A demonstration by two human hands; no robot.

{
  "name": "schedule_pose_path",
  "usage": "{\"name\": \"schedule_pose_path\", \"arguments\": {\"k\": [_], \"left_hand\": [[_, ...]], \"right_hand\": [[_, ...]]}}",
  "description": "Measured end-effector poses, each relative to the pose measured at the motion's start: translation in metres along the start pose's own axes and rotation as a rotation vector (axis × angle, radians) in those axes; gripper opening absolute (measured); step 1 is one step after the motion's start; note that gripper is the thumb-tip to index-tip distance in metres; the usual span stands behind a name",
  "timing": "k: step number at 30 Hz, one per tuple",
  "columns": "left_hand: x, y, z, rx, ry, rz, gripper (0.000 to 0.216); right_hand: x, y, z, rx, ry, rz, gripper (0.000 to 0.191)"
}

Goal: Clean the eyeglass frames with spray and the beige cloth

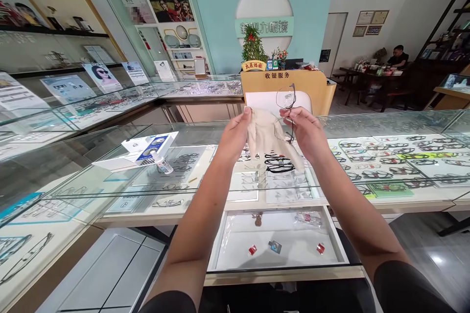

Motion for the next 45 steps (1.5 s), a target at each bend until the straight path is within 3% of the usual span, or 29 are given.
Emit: {"name": "schedule_pose_path", "arguments": {"k": [5,12,26,30,40,45], "left_hand": [[0.007,-0.002,0.003,0.040,-0.012,0.008,0.059],[-0.003,0.005,0.008,-0.012,-0.025,-0.133,0.062],[-0.006,0.006,0.014,-0.042,0.065,-0.340,0.043],[-0.013,0.008,0.013,-0.078,0.102,-0.290,0.042],[-0.032,0.012,0.007,-0.310,0.079,0.055,0.050],[-0.022,0.004,0.004,-0.258,0.101,0.024,0.058]], "right_hand": [[0.004,-0.001,0.005,0.010,0.095,-0.145,0.014],[0.003,0.002,0.012,-0.058,0.168,-0.301,0.014],[-0.006,0.007,0.008,-0.135,0.090,-0.299,0.013],[-0.007,0.008,0.009,-0.136,0.091,-0.318,0.013],[-0.022,0.015,0.013,-0.085,0.162,-0.330,0.017],[-0.019,0.014,0.010,-0.092,0.183,-0.314,0.019]]}}
Point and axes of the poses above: each hand's wrist, its own y-axis away from the middle knuckle, its own x-axis out of the back of the hand, z = x × y, the point moved 1 cm from there along -y, towards the middle knuckle, and after that the axes turned 8 degrees about -y, right-handed, at the moved point
